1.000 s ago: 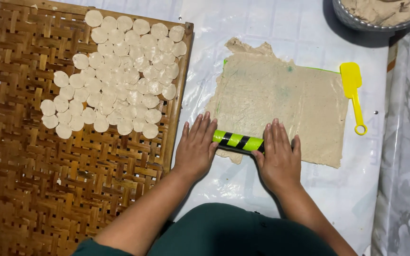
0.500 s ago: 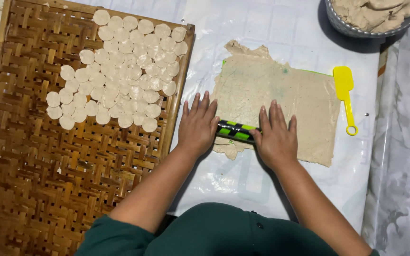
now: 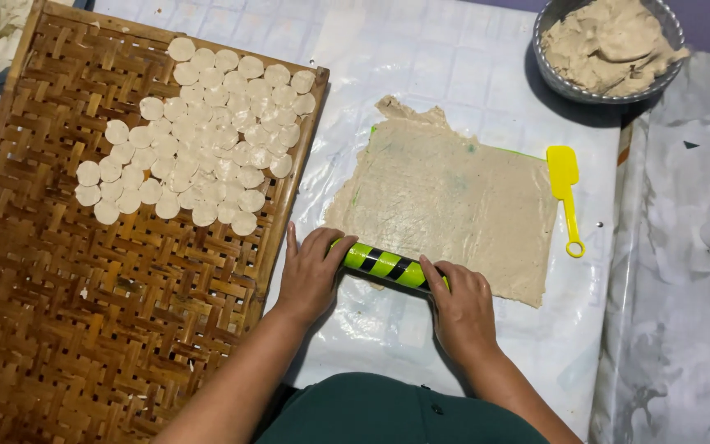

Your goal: Rolling out dough and cutting small circular pieces using a manual cutter.

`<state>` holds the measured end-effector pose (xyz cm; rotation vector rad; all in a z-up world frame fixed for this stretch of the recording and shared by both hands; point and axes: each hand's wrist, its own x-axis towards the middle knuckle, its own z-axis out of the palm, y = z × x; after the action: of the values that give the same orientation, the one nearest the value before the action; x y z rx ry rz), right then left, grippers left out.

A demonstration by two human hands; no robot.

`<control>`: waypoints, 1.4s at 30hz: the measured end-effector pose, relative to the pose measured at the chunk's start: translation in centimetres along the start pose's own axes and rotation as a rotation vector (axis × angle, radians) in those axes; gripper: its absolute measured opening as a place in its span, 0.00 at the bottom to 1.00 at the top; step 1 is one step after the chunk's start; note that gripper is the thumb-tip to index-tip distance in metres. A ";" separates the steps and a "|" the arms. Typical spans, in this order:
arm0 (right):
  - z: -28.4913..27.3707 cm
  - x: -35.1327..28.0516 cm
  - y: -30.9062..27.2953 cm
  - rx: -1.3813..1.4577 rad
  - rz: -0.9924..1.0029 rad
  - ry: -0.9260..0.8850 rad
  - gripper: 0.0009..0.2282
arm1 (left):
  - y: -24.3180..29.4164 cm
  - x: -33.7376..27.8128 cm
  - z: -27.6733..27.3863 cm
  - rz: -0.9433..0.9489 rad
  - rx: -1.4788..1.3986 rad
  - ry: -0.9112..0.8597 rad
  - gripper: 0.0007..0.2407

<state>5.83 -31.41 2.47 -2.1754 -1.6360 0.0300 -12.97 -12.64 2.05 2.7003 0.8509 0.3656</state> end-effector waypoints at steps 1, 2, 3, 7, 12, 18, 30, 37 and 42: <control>-0.4 -0.1 0.6 -0.002 0.000 0.002 0.30 | 0.6 0.3 0.1 0.002 0.000 0.003 0.23; -0.8 -0.3 1.1 0.007 0.016 -0.009 0.30 | 1.1 0.6 0.2 0.019 -0.002 0.023 0.23; -1.2 -0.6 1.5 0.018 0.032 -0.023 0.31 | 1.7 0.7 0.3 0.032 -0.003 0.040 0.23; -2.0 -0.9 3.2 0.047 0.044 -0.011 0.31 | 3.4 1.8 1.2 0.050 -0.017 0.078 0.23; -2.3 -0.5 4.5 -0.005 0.128 -0.052 0.32 | 3.9 3.8 1.5 0.085 -0.070 0.040 0.24; -1.9 2.8 6.7 -0.101 0.132 -0.063 0.30 | 2.5 6.7 2.6 0.105 -0.067 0.063 0.22; 4.0 21.8 14.6 0.297 0.358 0.065 0.06 | 2.2 8.4 2.9 0.034 -0.143 -0.098 0.27; 5.3 25.6 16.4 0.157 0.414 0.050 0.11 | 1.3 8.4 2.1 0.025 -0.190 -0.137 0.27; -0.8 17.7 19.2 -0.130 0.963 -0.009 0.16 | -0.2 9.6 1.0 0.026 -0.329 -0.173 0.24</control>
<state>29.11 -19.55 0.76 -2.8397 -0.4652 0.2116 -5.15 -7.06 2.48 2.3985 0.6445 0.2476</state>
